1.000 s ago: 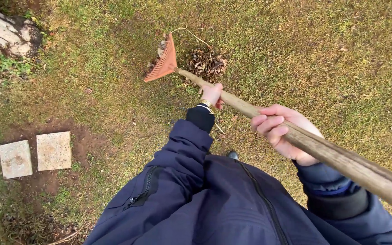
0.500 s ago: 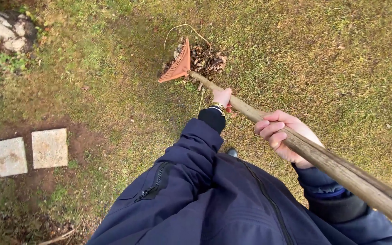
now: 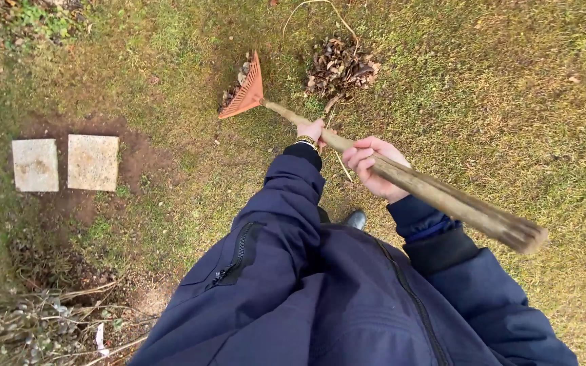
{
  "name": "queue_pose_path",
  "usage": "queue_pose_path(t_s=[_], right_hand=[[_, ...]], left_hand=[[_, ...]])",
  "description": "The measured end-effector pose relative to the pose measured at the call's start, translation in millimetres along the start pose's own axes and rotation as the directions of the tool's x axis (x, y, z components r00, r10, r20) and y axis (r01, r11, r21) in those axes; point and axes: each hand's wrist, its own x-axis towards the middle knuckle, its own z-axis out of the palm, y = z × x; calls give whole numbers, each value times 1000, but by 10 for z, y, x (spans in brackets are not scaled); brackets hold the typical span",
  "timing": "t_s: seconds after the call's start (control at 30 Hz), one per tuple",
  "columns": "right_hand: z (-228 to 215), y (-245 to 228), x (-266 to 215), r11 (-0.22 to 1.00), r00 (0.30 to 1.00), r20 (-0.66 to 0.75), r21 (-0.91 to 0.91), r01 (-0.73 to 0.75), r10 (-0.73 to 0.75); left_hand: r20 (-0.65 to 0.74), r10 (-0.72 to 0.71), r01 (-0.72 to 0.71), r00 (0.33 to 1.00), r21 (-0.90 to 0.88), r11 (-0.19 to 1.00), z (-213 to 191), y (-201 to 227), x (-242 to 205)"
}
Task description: The person uses a garden rake to gather dry leaves and debris on a grassy lawn. They repeatedly pull the rake towards themselves to form a pile of leaves near a hedge and a tree trunk.
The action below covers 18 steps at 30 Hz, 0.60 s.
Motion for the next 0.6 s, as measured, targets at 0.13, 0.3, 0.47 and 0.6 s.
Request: queue_pose_path(t_s=[0.13,0.3,0.47,0.6], right_hand=[[81,43,-211,991,1000,17,130,24,-26],[-118,-119,-722,969,995,-33,228,99,-94],[167,-36,-1392,947,996,-76,312,69,-48],[502,22,-2006,959,987,-36,233,160,-156]], left_hand=[[-25,17,-10,1000,246,969,98,-127,67],[-117,42,31,992,556,831,723,-689,226],[-387,183,322,904,896,305,1551,-1412,90],[-442,319,469,838,883,-8,2505,-1883,-71]])
